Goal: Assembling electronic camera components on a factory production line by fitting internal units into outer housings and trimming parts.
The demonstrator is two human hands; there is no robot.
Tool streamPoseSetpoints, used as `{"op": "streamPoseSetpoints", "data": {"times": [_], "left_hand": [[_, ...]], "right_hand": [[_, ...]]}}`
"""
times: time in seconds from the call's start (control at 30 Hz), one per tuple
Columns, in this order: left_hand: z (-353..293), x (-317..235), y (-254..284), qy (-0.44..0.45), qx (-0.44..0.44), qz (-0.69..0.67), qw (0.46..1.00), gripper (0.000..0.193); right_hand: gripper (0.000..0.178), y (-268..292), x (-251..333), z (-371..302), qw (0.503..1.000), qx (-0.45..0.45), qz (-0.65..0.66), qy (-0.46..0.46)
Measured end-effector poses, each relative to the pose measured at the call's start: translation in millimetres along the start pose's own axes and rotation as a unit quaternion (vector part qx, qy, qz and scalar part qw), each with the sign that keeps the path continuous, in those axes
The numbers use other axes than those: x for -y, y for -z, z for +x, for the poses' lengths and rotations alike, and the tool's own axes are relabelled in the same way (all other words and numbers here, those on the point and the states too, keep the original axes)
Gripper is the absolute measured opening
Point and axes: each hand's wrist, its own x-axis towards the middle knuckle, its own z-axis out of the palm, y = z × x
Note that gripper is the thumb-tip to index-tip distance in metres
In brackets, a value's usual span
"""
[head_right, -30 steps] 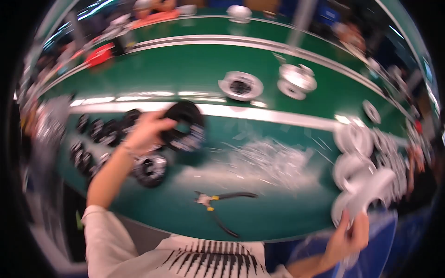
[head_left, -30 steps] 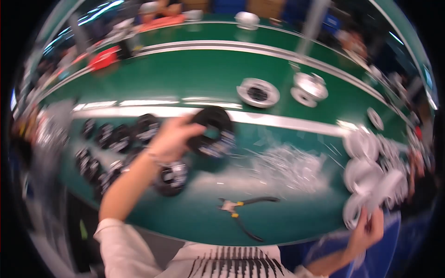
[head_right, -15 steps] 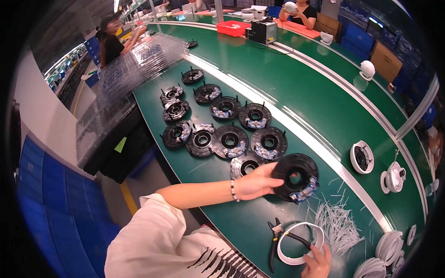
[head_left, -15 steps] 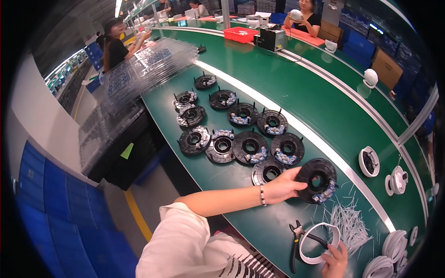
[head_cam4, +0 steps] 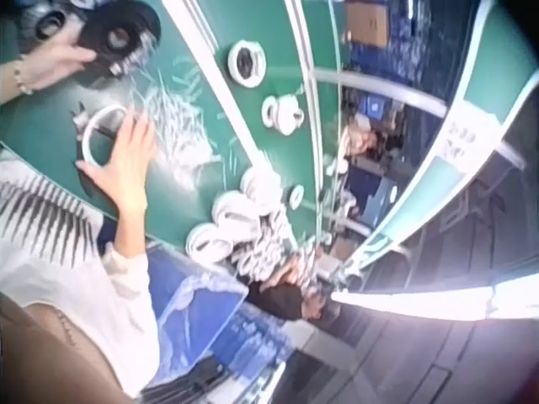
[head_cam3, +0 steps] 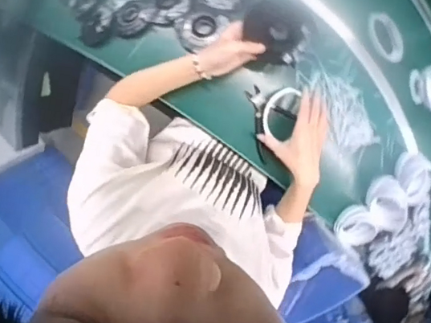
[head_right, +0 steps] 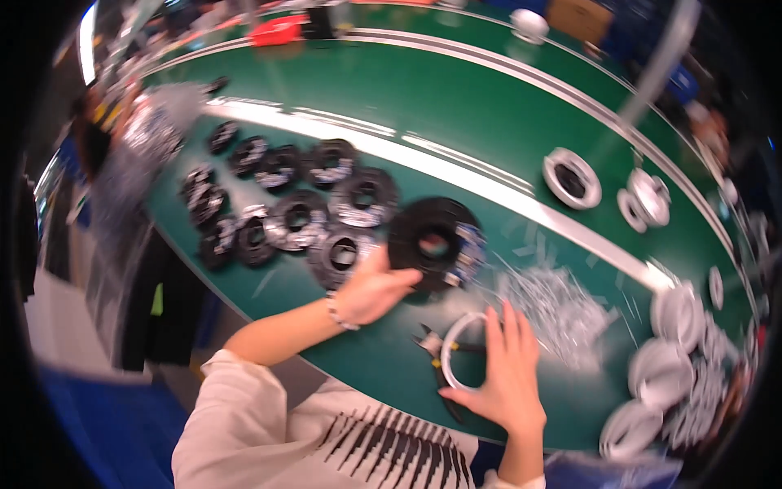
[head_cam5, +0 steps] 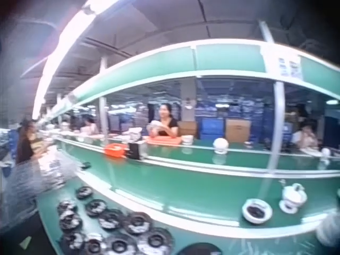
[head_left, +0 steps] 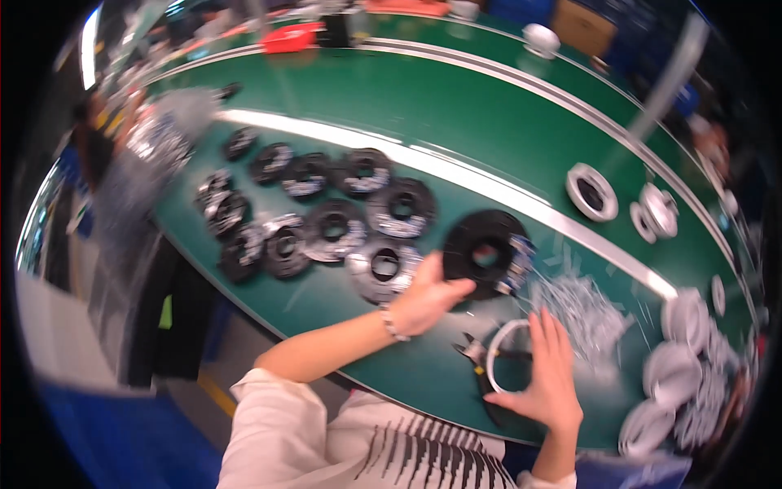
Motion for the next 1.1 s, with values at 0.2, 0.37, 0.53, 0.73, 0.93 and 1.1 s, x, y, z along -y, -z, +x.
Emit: {"op": "streamPoseSetpoints", "data": {"times": [0.2, 0.37, 0.53, 0.73, 0.93, 1.1], "left_hand": [[5, 5, -3, 0.003, 0.065, 0.026, 0.998, 0.04], [5, 13, -13, 0.007, 0.07, 0.043, 0.997, 0.041], [6, 34, -29, 0.044, 0.072, 0.021, 0.996, 0.039], [19, 30, -37, 0.173, 0.303, 0.039, 0.936, 0.076], [39, 30, -51, 0.287, 0.092, -0.13, 0.945, 0.059], [43, 29, -54, 0.298, 0.137, -0.126, 0.936, 0.05]], "right_hand": [[0.114, -4, -17, -9, 0.997, -0.003, 0.001, -0.072], [0.112, 0, -32, -13, 0.993, -0.106, 0.057, -0.014], [0.111, 6, -30, 11, 0.828, -0.286, 0.481, -0.008], [0.117, -14, -41, 28, 0.908, -0.266, 0.324, -0.022], [0.122, -11, -35, 27, 0.934, -0.226, 0.275, 0.021], [0.121, -14, -45, 26, 0.879, -0.233, 0.416, 0.017]]}}
